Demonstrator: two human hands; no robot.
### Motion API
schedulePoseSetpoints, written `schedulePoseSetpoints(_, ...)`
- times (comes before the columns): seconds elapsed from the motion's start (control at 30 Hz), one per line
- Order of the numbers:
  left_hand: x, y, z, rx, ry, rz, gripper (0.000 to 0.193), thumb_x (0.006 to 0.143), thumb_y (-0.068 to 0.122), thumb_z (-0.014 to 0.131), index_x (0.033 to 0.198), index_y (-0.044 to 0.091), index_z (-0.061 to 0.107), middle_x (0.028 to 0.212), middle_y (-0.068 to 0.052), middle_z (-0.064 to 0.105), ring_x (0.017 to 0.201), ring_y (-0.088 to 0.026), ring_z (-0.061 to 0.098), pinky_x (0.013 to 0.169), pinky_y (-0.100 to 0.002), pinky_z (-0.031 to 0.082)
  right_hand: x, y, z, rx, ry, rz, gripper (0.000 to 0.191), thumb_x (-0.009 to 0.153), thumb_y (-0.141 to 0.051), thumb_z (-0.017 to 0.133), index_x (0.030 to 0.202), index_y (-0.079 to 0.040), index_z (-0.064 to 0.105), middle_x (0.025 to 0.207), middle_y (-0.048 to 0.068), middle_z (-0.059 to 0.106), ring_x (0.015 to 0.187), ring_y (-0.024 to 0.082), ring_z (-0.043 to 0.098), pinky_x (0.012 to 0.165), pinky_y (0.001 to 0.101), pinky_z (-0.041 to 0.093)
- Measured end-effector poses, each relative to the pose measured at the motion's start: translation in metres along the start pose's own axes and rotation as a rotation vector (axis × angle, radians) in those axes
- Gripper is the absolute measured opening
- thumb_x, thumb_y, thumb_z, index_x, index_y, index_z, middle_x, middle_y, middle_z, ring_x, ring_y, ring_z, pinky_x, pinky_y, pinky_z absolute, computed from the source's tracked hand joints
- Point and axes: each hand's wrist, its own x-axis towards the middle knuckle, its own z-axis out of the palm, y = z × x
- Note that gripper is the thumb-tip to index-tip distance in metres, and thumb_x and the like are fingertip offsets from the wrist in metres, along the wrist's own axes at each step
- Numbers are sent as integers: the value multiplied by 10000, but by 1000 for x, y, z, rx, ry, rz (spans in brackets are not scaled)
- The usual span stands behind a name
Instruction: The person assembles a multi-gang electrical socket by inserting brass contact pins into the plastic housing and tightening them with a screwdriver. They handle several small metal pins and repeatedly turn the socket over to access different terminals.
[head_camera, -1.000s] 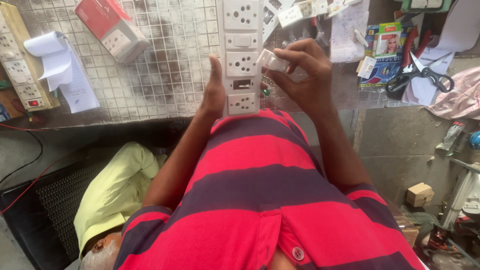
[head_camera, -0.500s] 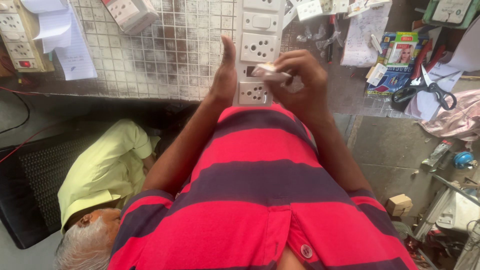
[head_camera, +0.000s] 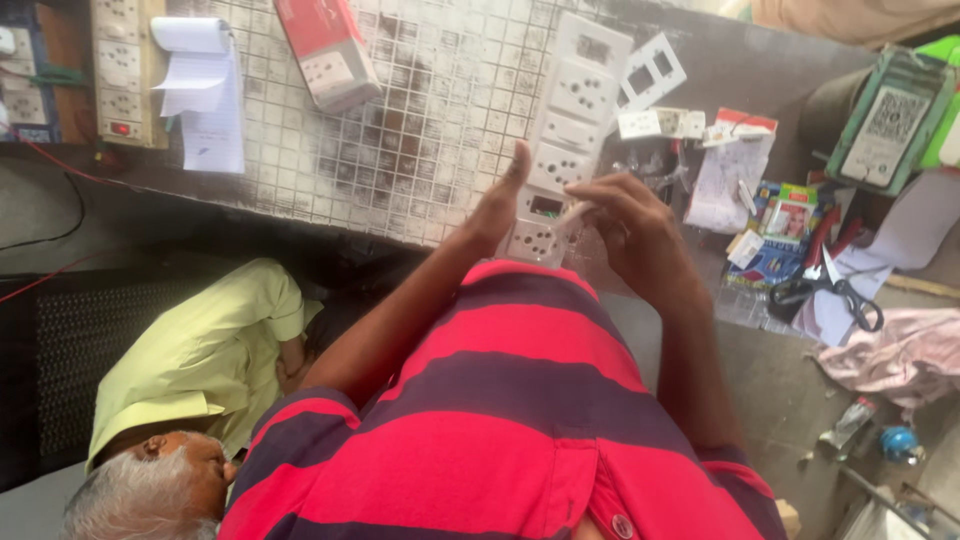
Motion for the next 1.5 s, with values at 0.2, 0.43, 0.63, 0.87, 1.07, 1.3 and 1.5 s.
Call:
schedulePoseSetpoints(0.2,6,-11,-7,-27,-5,10,979,938,770,235,1558,21,347,1331,-210,606,1183,-272,678,920,-386,652,26,-19,-4,-128,-224,-97,487,852,73,727,1308,-77,644,1103,106,723,1057,313,670,883,380,588)
schedulePoseSetpoints(0.43,-8,-5,-5,-118,-84,99,927,959,714,406,1517,-27,378,1290,-293,624,1069,-366,713,833,-460,659,-2,12,-1,159,127,99,333,1065,82,602,1373,-44,621,1206,104,733,1035,201,714,878,306,616)
schedulePoseSetpoints(0.63,-13,1,-9,-36,-70,129,827,919,523,612,1449,-78,406,1287,-278,613,1103,-349,700,812,-466,678,-31,33,34,191,213,212,317,1037,-12,708,1345,-70,665,1123,94,664,879,133,697,719,252,636)
schedulePoseSetpoints(0.87,-17,-17,-13,-295,25,-35,780,951,536,596,1408,-89,495,1186,-224,646,1016,-283,718,820,-373,655,-30,34,62,48,181,172,341,893,-157,928,1157,-132,712,1047,60,616,760,104,629,595,222,565)
schedulePoseSetpoints(1.07,-10,-19,-32,79,9,168,627,894,236,764,1354,-93,492,1210,-256,658,1033,-310,729,846,-420,686,-31,50,66,378,220,210,400,918,-184,855,1245,-78,650,1097,53,630,871,98,662,687,238,651)
schedulePoseSetpoints(1.3,-14,-29,-53,17,24,205,568,915,128,772,1351,-94,482,1271,-263,683,1143,-302,744,913,-445,684,-54,88,56,433,375,518,199,1042,-138,719,1178,1,682,947,81,721,760,117,704,629,264,619)
schedulePoseSetpoints(1.5,-4,-63,-102,181,415,55,506,846,33,778,1280,-45,530,1088,-232,713,956,-280,757,769,-426,707,-84,152,70,329,364,758,176,1028,-93,660,1179,-16,709,955,77,751,760,108,731,657,266,633)
